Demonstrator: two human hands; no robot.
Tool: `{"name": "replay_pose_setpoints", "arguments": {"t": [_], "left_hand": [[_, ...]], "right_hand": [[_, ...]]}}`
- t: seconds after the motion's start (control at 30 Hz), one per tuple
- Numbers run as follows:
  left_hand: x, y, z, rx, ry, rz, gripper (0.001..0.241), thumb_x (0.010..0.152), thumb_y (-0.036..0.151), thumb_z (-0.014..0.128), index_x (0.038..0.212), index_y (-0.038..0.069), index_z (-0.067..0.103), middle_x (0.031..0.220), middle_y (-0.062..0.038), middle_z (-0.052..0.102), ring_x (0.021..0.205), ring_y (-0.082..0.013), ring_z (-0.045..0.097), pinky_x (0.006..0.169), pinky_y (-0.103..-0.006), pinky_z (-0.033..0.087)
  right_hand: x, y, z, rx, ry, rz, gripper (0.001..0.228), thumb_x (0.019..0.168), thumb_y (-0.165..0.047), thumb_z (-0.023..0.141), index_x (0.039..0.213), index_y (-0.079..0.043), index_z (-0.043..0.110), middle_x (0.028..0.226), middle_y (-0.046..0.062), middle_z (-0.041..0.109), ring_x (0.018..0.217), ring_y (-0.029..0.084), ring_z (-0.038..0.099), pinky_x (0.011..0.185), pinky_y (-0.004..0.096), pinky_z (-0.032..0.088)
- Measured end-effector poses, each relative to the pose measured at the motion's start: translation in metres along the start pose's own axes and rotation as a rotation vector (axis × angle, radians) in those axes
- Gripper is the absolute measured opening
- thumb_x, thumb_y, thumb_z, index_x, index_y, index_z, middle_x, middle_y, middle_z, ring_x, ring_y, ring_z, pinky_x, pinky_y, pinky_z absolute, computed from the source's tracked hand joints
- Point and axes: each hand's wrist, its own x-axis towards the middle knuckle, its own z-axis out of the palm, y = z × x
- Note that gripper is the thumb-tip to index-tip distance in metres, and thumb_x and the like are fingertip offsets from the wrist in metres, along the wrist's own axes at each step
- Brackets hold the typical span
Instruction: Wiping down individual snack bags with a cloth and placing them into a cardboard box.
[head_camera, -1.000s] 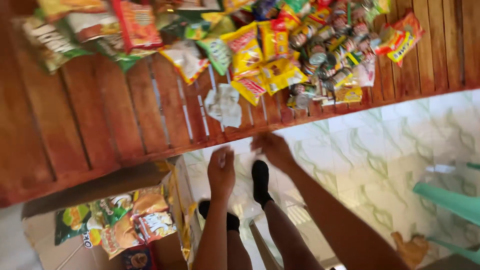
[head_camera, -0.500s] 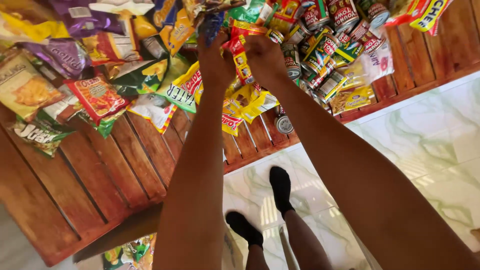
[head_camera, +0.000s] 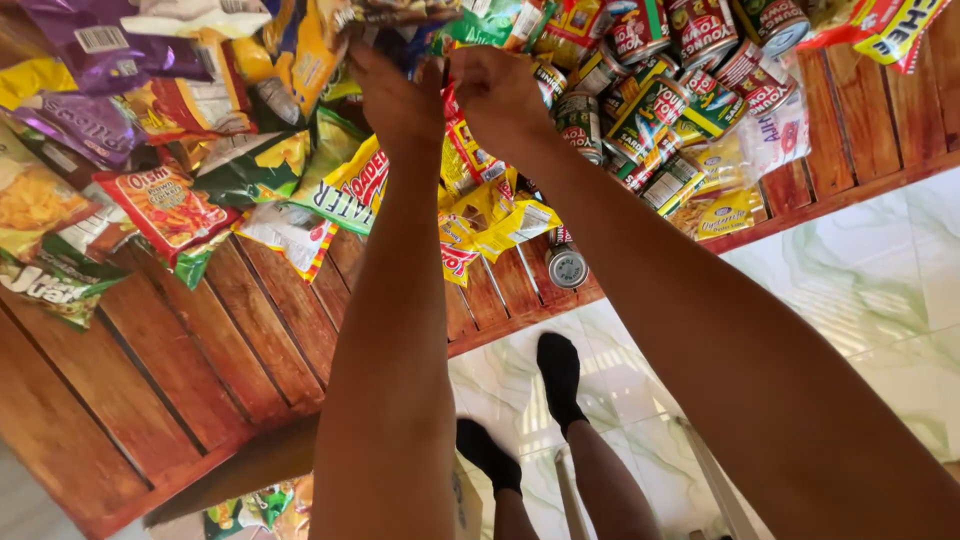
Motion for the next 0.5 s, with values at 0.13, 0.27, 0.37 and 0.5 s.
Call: {"name": "replay_pose_setpoints", "arguments": {"t": [0.13,0.27,0.37,0.5], "left_hand": [[0.002,-0.016,-0.009,0.153,-0.056,0.115,0.07,0.084,0.016,0.08,0.142,0.0,0.044,0.131,-0.027,0.059,0.117,-0.0489,0.059,0.099,-0.0516,0.052],[-0.009,0.004,-0.049,0.15,-0.159,0.211,0.052,0.1,0.014,0.068,0.145,0.0,0.047,0.134,-0.026,0.062,0.115,-0.0469,0.06,0.099,-0.0525,0.049],[-0.023,0.034,-0.094,0.127,-0.144,0.354,0.045,0.102,0.011,0.064,0.142,0.0,0.049,0.129,-0.023,0.063,0.113,-0.0455,0.059,0.101,-0.0527,0.047],[-0.039,0.054,-0.142,0.084,-0.175,0.414,0.043,0.092,0.005,0.062,0.135,0.004,0.055,0.12,-0.021,0.064,0.11,-0.0441,0.06,0.099,-0.0518,0.047]], "right_hand": [[-0.006,0.0,-0.001,0.094,-0.027,0.054,0.023,0.092,0.005,0.058,0.113,0.002,0.066,0.102,0.006,0.075,0.095,0.011,0.071,0.085,0.025,0.057],[-0.015,-0.018,-0.013,0.071,-0.04,0.002,0.023,0.095,0.006,0.06,0.117,0.003,0.066,0.105,0.007,0.075,0.099,0.013,0.072,0.089,0.027,0.058],[-0.024,-0.041,-0.014,0.154,0.006,-0.047,0.028,0.099,0.004,0.063,0.126,0.001,0.062,0.116,0.007,0.073,0.11,0.015,0.072,0.097,0.029,0.058],[-0.047,-0.135,-0.014,0.064,-0.007,-0.133,0.057,0.097,0.0,0.068,0.148,-0.007,0.045,0.139,0.01,0.052,0.127,0.019,0.054,0.1,0.031,0.055]]}}
